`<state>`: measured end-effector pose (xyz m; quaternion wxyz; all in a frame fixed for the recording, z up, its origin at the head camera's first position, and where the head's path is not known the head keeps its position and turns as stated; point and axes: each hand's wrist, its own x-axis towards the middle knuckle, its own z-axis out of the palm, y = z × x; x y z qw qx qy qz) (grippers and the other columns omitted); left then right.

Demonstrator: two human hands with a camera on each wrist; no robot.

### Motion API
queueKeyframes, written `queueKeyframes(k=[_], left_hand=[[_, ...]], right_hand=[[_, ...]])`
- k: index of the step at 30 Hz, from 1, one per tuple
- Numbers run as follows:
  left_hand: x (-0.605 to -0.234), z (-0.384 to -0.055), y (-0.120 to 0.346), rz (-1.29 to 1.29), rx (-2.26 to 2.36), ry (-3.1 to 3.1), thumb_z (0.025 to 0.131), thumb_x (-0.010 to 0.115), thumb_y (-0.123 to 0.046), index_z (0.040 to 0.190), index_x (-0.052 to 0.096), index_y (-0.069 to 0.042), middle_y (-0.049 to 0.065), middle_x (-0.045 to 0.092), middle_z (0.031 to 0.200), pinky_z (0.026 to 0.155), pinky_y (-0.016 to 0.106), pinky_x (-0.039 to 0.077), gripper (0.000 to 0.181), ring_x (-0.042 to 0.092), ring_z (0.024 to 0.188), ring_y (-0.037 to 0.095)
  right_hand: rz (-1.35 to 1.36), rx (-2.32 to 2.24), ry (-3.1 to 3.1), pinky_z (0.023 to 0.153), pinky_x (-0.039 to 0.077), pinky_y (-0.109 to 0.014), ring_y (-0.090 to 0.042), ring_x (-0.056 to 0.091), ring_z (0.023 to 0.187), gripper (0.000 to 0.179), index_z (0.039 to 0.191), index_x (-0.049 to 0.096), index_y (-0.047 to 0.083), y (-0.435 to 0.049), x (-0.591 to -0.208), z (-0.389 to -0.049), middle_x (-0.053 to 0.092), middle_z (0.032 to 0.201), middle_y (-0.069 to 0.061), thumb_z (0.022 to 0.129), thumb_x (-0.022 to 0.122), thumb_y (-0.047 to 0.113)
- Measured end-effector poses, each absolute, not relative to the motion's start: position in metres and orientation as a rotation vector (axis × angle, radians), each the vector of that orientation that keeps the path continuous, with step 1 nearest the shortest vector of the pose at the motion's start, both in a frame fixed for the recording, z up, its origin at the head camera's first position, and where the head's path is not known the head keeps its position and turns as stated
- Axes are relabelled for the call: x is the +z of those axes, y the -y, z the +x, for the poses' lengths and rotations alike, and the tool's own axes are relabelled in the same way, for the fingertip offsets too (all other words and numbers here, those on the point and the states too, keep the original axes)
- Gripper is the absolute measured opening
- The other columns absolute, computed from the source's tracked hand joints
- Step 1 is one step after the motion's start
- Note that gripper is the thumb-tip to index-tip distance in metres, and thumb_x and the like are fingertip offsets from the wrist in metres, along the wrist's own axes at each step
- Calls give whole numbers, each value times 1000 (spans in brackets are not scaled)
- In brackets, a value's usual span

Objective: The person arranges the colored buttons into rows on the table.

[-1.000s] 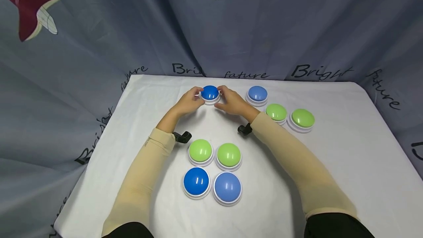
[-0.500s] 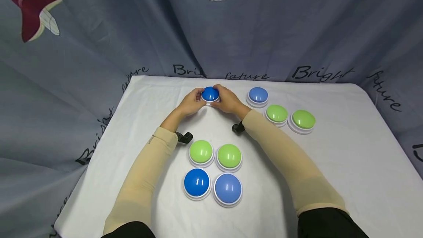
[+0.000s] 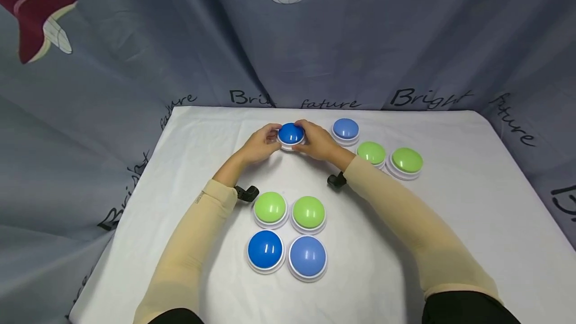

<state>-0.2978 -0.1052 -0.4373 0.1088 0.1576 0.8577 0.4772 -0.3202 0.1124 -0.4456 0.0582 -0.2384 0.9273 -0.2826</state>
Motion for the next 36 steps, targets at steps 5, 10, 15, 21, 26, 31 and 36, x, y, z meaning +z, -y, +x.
queueKeyframes(k=[5, 10, 15, 21, 26, 31, 36], left_hand=[[-429, -287, 98, 589, 1383, -2476, 96, 58, -8, 147, 39, -2, 17, 49, 143, 111, 39, 36, 56, 48, 131, 28], [-420, -276, 92, 709, 1317, -2474, 95, 62, -11, 146, 42, -3, 15, 51, 141, 110, 40, 38, 55, 50, 128, 27], [-413, -262, 84, 806, 1237, -2434, 94, 61, -8, 147, 40, -5, 14, 52, 141, 109, 41, 39, 57, 51, 128, 25], [-408, -246, 74, 867, 1158, -2386, 93, 61, -8, 152, 30, -9, 15, 55, 136, 106, 39, 42, 66, 53, 125, 23], [-407, -231, 67, 925, 1135, -2326, 94, 61, -9, 153, 28, -15, 13, 55, 137, 107, 47, 40, 67, 53, 126, 21], [-407, -216, 60, 1013, 1103, -2256, 95, 60, -10, 154, 27, -15, 12, 53, 140, 109, 46, 38, 68, 50, 130, 20], [-408, -204, 55, 1082, 1049, -2208, 94, 59, -9, 154, 27, -11, 12, 53, 140, 110, 48, 37, 69, 48, 132, 21]], right_hand=[[-734, -862, -2809, 114, 33, -43, -29, 40, 138, 75, 147, 39, 5, -129, -437, -303, 44, 149, -14, 89, 76, 32], [-779, -898, -2810, 110, 37, -45, -31, 45, 134, 74, 146, 41, 3, -145, -429, -286, 46, 147, -15, 88, 77, 31], [-811, -932, -2797, 105, 43, -44, -31, 52, 127, 73, 145, 43, 3, -164, -427, -265, 49, 144, -15, 87, 78, 30], [-841, -969, -2768, 104, 45, -45, -31, 54, 125, 72, 143, 44, 4, -185, -428, -240, 51, 142, -14, 85, 80, 28], [-860, -1018, -2748, 103, 46, -44, -31, 55, 125, 73, 143, 46, 4, -201, -429, -216, 52, 141, -13, 84, 81, 28], [-886, -1053, -2737, 102, 47, -44, -30, 55, 124, 73, 141, 47, 3, -217, -429, -193, 54, 139, -12, 82, 83, 26], [-910, -1014, -2767, 100, 48, -43, -29, 56, 124, 73, 141, 48, 5, -227, -432, -173, 54, 138, -11, 81, 84, 25]])
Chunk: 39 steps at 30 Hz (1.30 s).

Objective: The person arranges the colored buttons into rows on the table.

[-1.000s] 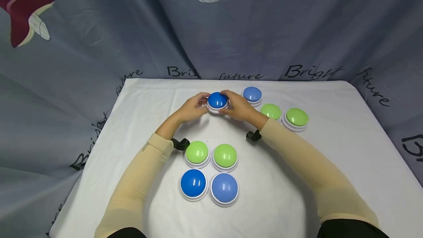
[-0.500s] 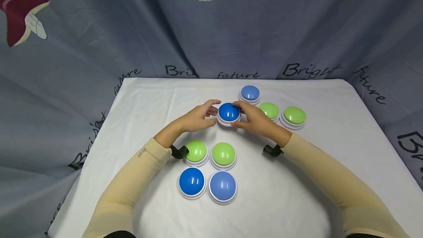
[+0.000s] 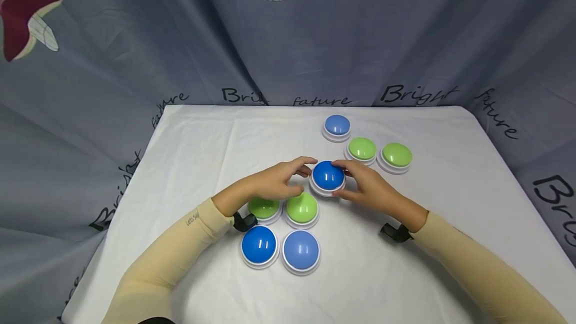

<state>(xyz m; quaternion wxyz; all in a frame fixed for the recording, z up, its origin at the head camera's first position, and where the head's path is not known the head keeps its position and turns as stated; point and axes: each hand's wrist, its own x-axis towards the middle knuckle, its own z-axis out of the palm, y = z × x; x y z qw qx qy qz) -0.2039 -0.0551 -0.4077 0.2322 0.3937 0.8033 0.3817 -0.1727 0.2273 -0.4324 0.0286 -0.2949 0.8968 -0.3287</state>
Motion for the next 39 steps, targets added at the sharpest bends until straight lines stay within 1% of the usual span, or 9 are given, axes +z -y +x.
queueKeyframes(k=[2, 8, 14, 20, 24, 27, 32, 36, 39], left_hand=[[-408, -199, 53, 1100, 1019, -2198, 93, 59, -9, 154, 26, -11, 12, 53, 140, 111, 47, 36, 69, 47, 132, 21], [-407, -181, 49, 1178, 940, -2214, 92, 59, -10, 155, 26, -13, 7, 53, 141, 107, 37, 39, 71, 47, 130, 18], [-403, -159, 45, 1314, 848, -2248, 90, 61, -13, 154, 28, -12, 4, 54, 138, 111, 32, 34, 72, 45, 130, 14], [-403, -140, 43, 1421, 745, -2245, 91, 60, -17, 154, 27, -9, 4, 52, 140, 114, 32, 29, 71, 43, 131, 14], [-405, -128, 42, 1460, 702, -2237, 90, 59, -17, 155, 26, -8, 3, 50, 142, 114, 31, 28, 73, 40, 132, 13], [-407, -120, 42, 1470, 674, -2227, 90, 60, -18, 155, 24, -8, 3, 47, 145, 114, 29, 28, 75, 37, 134, 12], [-408, -107, 41, 1531, 620, -2220, 91, 62, -20, 154, 24, -5, 7, 42, 150, 116, 28, 23, 75, 33, 139, 16], [-408, -99, 39, 1573, 597, -2212, 91, 63, -19, 153, 25, -1, 10, 44, 147, 117, 29, 22, 75, 34, 138, 18], [-411, -95, 38, 1577, 582, -2212, 91, 63, -18, 153, 24, 0, 10, 46, 145, 117, 28, 22, 75, 36, 137, 17]], right_hand=[[-903, -1001, -2777, 99, 49, -42, -29, 56, 123, 74, 142, 47, 6, -230, -434, -165, 54, 139, -10, 81, 84, 25], [-894, -994, -2780, 97, 50, -41, -28, 57, 122, 75, 143, 47, 9, -240, -433, -140, 54, 139, -8, 79, 85, 22], [-937, -997, -2772, 96, 50, -41, -28, 57, 122, 76, 143, 48, 10, -247, -431, -118, 54, 139, -8, 78, 86, 22], [-982, -1001, -2749, 95, 51, -40, -26, 59, 121, 75, 143, 47, 10, -253, -434, -97, 54, 139, -6, 80, 85, 25], [-1033, -999, -2751, 94, 52, -39, -23, 60, 119, 73, 143, 48, 9, -256, -438, -84, 55, 138, -5, 81, 83, 27], [-1073, -1005, -2753, 94, 52, -36, -22, 60, 119, 73, 142, 48, 8, -258, -442, -76, 55, 137, -3, 81, 83, 27], [-1086, -998, -2771, 97, 49, -30, -20, 57, 122, 73, 142, 49, 11, -259, -447, -64, 55, 137, 0, 80, 84, 28], [-1043, -994, -2765, 97, 50, -33, -19, 56, 123, 73, 141, 50, 13, -259, -449, -57, 55, 137, 3, 79, 84, 31], [-1029, -993, -2760, 99, 49, -33, -18, 55, 124, 73, 141, 51, 14, -259, -451, -53, 55, 137, 4, 79, 85, 33]])
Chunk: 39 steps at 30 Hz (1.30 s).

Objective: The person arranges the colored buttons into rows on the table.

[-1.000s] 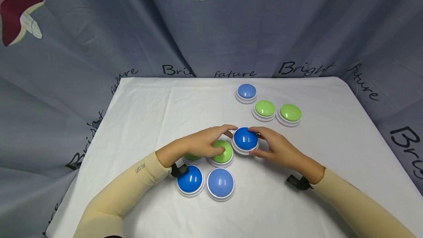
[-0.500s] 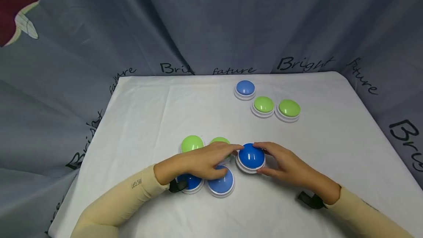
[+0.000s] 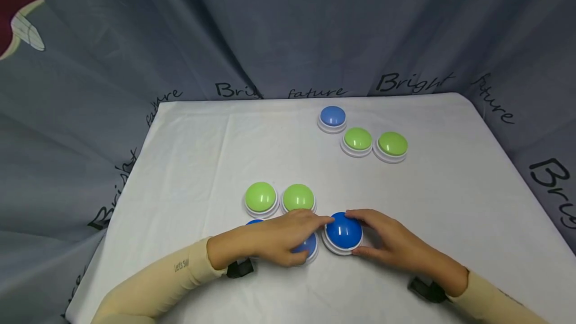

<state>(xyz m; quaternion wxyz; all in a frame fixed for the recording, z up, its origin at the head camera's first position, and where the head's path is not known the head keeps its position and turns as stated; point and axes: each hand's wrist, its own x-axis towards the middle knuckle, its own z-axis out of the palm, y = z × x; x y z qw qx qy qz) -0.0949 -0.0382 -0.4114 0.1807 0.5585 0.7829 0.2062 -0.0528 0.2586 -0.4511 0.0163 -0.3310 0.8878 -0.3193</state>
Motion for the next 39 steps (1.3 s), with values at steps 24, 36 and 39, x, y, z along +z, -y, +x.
queueKeyframes(k=[24, 36, 39], left_hand=[[-420, -80, 39, 1653, 491, -2281, 91, 63, -15, 152, 26, -2, 7, 52, 138, 118, 27, 19, 73, 40, 132, 14], [-413, -103, 30, 1645, 525, -2274, 92, 57, -12, 144, 45, -7, 2, 60, 131, 105, 21, 37, 54, 51, 119, 10], [-409, -119, 25, 1580, 575, -2259, 93, 55, -12, 145, 45, -9, 3, 60, 132, 104, 23, 39, 53, 53, 119, 11]], right_hand=[[-1111, -917, -2724, 99, 49, -34, -15, 54, 123, 74, 140, 51, 15, -256, -458, -39, 55, 136, 7, 78, 84, 37], [-987, -941, -2600, 102, 47, -38, -14, 52, 124, 63, 138, 48, 16, -263, -444, -58, 55, 133, 7, 88, 72, 45], [-930, -943, -2631, 101, 47, -41, -15, 54, 122, 56, 135, 52, 14, -266, -440, -71, 58, 131, 5, 90, 72, 40]])
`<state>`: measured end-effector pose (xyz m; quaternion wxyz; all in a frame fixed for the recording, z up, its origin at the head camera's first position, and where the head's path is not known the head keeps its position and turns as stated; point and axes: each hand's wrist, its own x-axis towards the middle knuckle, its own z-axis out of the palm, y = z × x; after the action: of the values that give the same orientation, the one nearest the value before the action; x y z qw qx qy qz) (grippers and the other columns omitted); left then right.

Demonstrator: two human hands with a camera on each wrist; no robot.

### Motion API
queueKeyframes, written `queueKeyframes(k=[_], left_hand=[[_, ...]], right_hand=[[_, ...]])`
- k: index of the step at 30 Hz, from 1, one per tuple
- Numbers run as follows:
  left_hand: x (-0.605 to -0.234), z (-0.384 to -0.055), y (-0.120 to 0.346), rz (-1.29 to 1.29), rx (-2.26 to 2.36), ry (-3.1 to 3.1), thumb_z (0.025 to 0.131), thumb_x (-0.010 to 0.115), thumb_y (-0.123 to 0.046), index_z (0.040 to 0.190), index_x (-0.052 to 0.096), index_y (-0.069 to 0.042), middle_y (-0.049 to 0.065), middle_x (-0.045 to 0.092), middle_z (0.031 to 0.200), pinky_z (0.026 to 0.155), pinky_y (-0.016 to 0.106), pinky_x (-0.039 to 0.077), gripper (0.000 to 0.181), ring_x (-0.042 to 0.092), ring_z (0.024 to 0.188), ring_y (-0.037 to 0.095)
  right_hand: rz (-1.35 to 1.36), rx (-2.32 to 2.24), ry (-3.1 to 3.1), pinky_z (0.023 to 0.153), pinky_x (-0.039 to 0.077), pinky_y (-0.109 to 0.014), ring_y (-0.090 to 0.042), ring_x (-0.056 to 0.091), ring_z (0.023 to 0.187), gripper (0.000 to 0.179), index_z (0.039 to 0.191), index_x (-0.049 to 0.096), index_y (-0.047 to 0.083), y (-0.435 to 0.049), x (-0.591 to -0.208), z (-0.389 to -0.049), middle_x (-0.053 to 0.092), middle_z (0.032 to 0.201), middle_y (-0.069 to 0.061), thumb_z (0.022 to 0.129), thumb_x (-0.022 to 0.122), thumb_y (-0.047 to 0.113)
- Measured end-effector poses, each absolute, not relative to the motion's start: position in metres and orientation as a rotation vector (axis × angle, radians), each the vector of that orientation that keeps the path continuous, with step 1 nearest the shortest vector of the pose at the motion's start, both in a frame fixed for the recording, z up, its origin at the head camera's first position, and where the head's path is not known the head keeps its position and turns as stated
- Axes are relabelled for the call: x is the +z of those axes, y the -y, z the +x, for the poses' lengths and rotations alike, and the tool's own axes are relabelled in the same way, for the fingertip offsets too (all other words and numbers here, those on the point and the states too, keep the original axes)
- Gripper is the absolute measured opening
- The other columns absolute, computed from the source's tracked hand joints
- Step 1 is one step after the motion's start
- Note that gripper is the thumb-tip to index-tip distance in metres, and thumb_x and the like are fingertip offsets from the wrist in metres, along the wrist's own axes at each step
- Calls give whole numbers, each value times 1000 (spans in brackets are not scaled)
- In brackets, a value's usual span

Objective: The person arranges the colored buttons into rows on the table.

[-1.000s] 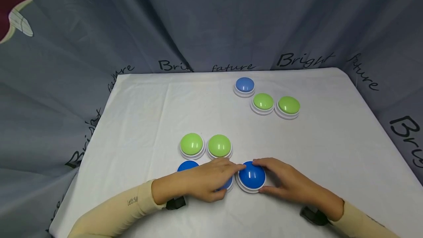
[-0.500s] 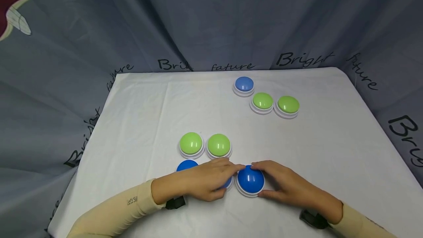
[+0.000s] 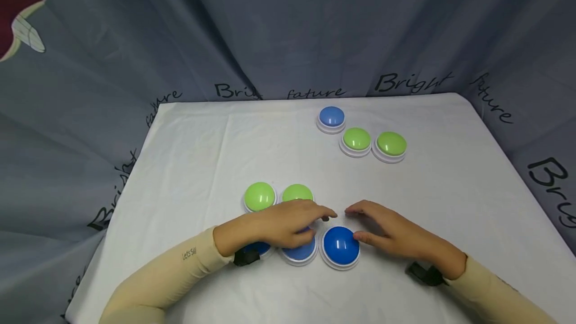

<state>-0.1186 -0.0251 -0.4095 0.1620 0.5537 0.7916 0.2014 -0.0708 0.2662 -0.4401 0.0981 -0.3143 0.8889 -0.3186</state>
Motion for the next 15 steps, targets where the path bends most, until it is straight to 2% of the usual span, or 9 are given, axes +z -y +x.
queueKeyframes(k=[6, 15], left_hand=[[-408, -157, 15, 1460, 651, -2276, 96, 55, -11, 146, 45, -9, 7, 56, 138, 108, 27, 37, 51, 50, 127, 14], [-401, -215, -11, 1237, 790, -2318, 95, 54, -8, 146, 41, -5, 9, 47, 147, 107, 29, 39, 52, 48, 131, 26]], right_hand=[[-903, -888, -2791, 98, 48, -50, -24, 57, 120, 51, 131, 56, 7, -274, -429, -104, 62, 126, -5, 88, 77, 27], [-743, -854, -2967, 100, 42, -57, -36, 52, 120, 45, 127, 56, -1, -293, -430, -170, 60, 125, -17, 90, 74, 18]])
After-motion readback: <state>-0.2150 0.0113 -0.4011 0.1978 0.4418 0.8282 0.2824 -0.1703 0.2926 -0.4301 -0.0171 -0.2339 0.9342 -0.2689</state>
